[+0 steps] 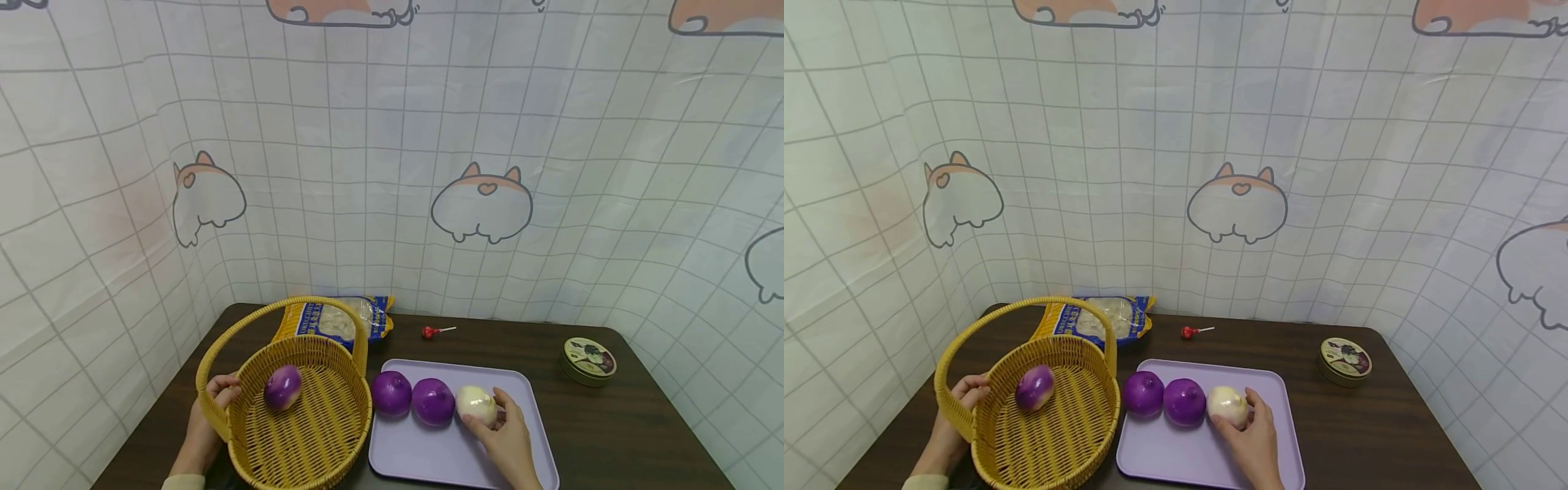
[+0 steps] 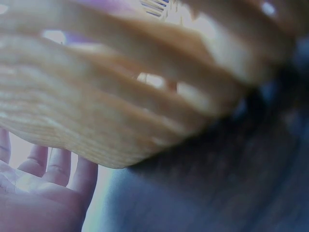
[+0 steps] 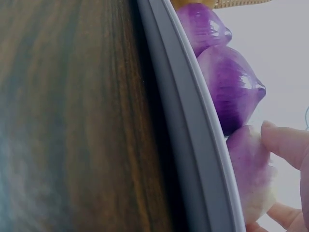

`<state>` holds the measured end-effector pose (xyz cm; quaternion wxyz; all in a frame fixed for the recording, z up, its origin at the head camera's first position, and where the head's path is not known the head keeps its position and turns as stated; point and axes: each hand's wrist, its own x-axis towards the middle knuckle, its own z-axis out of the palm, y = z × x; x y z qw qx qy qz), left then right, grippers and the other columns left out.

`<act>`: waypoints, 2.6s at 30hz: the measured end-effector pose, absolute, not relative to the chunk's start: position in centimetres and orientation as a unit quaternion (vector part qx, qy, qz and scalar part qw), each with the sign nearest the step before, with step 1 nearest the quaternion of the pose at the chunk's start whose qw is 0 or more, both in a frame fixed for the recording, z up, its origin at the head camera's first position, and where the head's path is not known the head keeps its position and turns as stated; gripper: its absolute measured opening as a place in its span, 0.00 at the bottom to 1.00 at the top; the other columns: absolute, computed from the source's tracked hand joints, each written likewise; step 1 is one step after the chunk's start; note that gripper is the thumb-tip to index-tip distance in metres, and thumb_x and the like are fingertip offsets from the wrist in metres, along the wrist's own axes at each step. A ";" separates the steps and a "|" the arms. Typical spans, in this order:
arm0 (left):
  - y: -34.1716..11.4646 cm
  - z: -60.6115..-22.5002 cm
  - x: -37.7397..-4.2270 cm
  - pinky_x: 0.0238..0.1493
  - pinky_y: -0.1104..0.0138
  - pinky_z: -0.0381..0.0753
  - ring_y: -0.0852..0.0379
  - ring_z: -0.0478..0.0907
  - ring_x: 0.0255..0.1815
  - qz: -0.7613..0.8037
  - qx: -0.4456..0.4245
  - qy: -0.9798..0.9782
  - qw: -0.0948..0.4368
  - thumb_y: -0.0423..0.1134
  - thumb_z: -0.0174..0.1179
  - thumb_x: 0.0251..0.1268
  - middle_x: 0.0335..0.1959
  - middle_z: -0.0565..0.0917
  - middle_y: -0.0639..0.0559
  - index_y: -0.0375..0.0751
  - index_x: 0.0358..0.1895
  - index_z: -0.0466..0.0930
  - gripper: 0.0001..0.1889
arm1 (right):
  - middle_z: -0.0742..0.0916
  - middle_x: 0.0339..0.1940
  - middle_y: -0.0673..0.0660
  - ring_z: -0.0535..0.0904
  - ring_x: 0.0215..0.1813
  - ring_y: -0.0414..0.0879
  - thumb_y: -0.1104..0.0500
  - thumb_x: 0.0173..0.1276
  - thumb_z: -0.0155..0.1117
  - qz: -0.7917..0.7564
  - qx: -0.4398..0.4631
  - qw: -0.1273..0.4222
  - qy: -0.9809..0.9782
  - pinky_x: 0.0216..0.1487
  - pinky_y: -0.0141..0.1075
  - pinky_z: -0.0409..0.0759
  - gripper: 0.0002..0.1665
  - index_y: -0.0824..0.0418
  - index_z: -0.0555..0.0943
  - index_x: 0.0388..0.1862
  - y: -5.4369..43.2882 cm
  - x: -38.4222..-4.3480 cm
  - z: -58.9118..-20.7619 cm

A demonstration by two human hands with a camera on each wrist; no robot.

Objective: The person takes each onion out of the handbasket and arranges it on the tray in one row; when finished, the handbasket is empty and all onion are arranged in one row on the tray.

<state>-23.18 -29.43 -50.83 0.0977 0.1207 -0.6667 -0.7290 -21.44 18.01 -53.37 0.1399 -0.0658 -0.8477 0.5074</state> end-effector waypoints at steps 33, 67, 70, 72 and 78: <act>-29.8 -51.4 -23.4 0.46 0.76 0.76 0.69 0.74 0.48 -0.722 0.118 -0.674 0.098 0.35 0.53 0.71 0.45 0.77 0.65 0.32 0.47 0.72 0.09 | 0.72 0.66 0.72 0.69 0.63 0.67 0.52 0.66 0.68 0.535 -0.068 0.171 -0.825 0.62 0.57 0.70 0.39 0.69 0.66 0.69 19.3 -21.6 -53.3; -29.8 -51.5 -23.2 0.45 0.74 0.77 0.67 0.75 0.47 -0.736 0.088 -0.662 0.108 0.35 0.55 0.71 0.45 0.78 0.63 0.32 0.46 0.73 0.09 | 0.81 0.58 0.48 0.75 0.61 0.43 0.63 0.56 0.76 0.500 0.138 0.243 -0.820 0.62 0.31 0.71 0.27 0.51 0.80 0.55 12.8 -20.2 -48.5; -29.8 -51.4 -23.1 0.45 0.75 0.77 0.67 0.75 0.47 -0.740 0.086 -0.659 0.108 0.35 0.55 0.71 0.44 0.78 0.63 0.33 0.45 0.74 0.08 | 0.82 0.55 0.48 0.78 0.58 0.46 0.64 0.58 0.74 0.524 0.195 0.214 -0.801 0.60 0.38 0.76 0.25 0.50 0.80 0.54 11.4 -20.3 -48.2; -29.8 -51.3 -23.1 0.46 0.75 0.77 0.67 0.75 0.47 -0.741 0.091 -0.657 0.103 0.36 0.55 0.71 0.45 0.78 0.63 0.33 0.45 0.74 0.08 | 0.83 0.54 0.48 0.79 0.57 0.47 0.64 0.59 0.73 0.549 0.215 0.184 -0.786 0.58 0.39 0.77 0.24 0.50 0.80 0.53 10.4 -20.2 -48.0; -29.7 -51.0 -23.0 0.45 0.74 0.76 0.66 0.74 0.47 -0.751 0.093 -0.648 0.092 0.38 0.55 0.72 0.45 0.77 0.61 0.39 0.44 0.76 0.06 | 0.84 0.52 0.52 0.80 0.53 0.48 0.64 0.61 0.71 0.560 0.274 0.148 -0.768 0.53 0.39 0.80 0.22 0.50 0.80 0.53 7.4 -20.0 -47.7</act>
